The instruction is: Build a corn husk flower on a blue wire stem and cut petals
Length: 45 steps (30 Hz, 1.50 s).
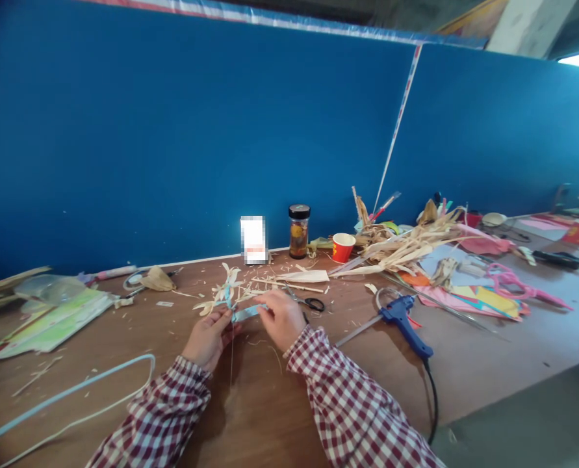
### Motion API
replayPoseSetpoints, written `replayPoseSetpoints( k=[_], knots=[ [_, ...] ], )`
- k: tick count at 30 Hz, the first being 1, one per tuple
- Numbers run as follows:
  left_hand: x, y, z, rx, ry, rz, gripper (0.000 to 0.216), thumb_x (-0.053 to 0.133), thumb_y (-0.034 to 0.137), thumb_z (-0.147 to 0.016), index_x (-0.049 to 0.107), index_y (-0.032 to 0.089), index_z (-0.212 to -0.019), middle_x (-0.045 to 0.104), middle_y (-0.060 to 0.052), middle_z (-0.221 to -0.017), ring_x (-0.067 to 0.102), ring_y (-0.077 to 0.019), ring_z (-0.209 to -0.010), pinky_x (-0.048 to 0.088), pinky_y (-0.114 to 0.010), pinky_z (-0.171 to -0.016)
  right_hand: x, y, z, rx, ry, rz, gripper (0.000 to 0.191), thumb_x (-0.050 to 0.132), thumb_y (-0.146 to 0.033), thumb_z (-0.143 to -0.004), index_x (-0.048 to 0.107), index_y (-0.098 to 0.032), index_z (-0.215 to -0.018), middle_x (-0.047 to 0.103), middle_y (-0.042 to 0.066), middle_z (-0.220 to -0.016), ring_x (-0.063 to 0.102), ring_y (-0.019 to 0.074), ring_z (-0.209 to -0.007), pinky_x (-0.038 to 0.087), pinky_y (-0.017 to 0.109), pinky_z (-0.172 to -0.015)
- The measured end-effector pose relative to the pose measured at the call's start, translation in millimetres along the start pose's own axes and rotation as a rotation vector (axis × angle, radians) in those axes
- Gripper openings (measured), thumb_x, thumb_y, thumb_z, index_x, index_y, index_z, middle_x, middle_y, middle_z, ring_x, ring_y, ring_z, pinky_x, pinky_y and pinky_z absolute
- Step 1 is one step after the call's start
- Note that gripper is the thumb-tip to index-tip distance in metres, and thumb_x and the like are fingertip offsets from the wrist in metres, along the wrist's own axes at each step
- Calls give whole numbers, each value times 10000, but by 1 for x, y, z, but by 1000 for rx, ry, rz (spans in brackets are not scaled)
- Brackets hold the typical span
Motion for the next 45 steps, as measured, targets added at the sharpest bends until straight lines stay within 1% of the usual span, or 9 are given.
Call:
replayPoseSetpoints(
  k=[8,13,19,26,32,36,38,42,45],
  knots=[
    [0,-1,0,-40,-9,5,122,607,73,-736,597,128,-627,564,7,-591,554,-78,-508,526,-211,-558,-1,23,5,298,43,174,232,524,-384,-804,687,-228,-751,613,21,-566,556,182,-550,437,313,-594],
    [-2,1,-1,-25,-2,-6,134,597,85,-749,603,138,-626,565,3,-584,550,-79,-504,509,-189,-536,-21,16,-2,168,187,256,431,446,-182,-804,514,-231,-1227,564,83,-1175,528,235,-1043,404,366,-880],
    [-1,3,0,8,3,-9,115,636,96,-715,599,141,-615,572,17,-584,544,-77,-499,496,-190,-535,-5,12,2,206,53,83,236,447,-310,-855,665,-229,-888,669,50,-786,598,192,-734,447,318,-746],
    [7,-2,4,20,-122,-4,50,689,143,-655,649,135,-685,619,10,-622,541,-84,-502,481,-196,-514,23,2,8,150,-56,-253,301,464,-230,-826,604,-219,-1092,643,63,-1024,603,192,-845,465,323,-775],
    [1,2,0,52,-45,17,63,697,128,-646,636,128,-658,587,35,-590,545,-71,-502,483,-181,-513,-18,54,0,491,375,-282,419,448,-270,-806,485,-150,-1206,599,127,-1090,602,194,-782,483,326,-681],
    [2,5,2,39,-49,22,68,684,120,-662,623,132,-635,581,37,-575,543,-72,-499,487,-185,-512,-56,72,-5,612,602,-246,373,418,-445,-819,621,-132,-810,625,86,-726,556,182,-641,445,289,-562],
    [3,4,3,38,-63,26,67,691,124,-656,626,136,-644,586,37,-585,542,-71,-498,489,-185,-510,-57,64,-8,577,553,-288,368,434,-462,-813,611,-144,-759,571,36,-605,511,151,-552,419,267,-519],
    [8,-1,6,34,-137,26,124,734,164,-608,648,127,-688,608,23,-610,543,-78,-501,499,-201,-516,-6,25,-8,451,-13,-640,332,528,-333,-789,569,-174,-1077,567,-13,-607,525,129,-545,441,261,-548],
    [12,-4,6,19,-212,26,194,762,199,-570,661,115,-713,625,7,-627,551,-88,-519,496,-199,-500,19,13,-2,423,-183,-728,321,651,-288,-695,618,-188,-998,610,2,-654,553,138,-568,446,259,-535]
  ],
)
Point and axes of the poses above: each hand's wrist, its own z-axis away from the middle knuckle, its own x-axis out of the palm, y = z × x, the point moved 5 cm from there along -z, towards the middle knuckle
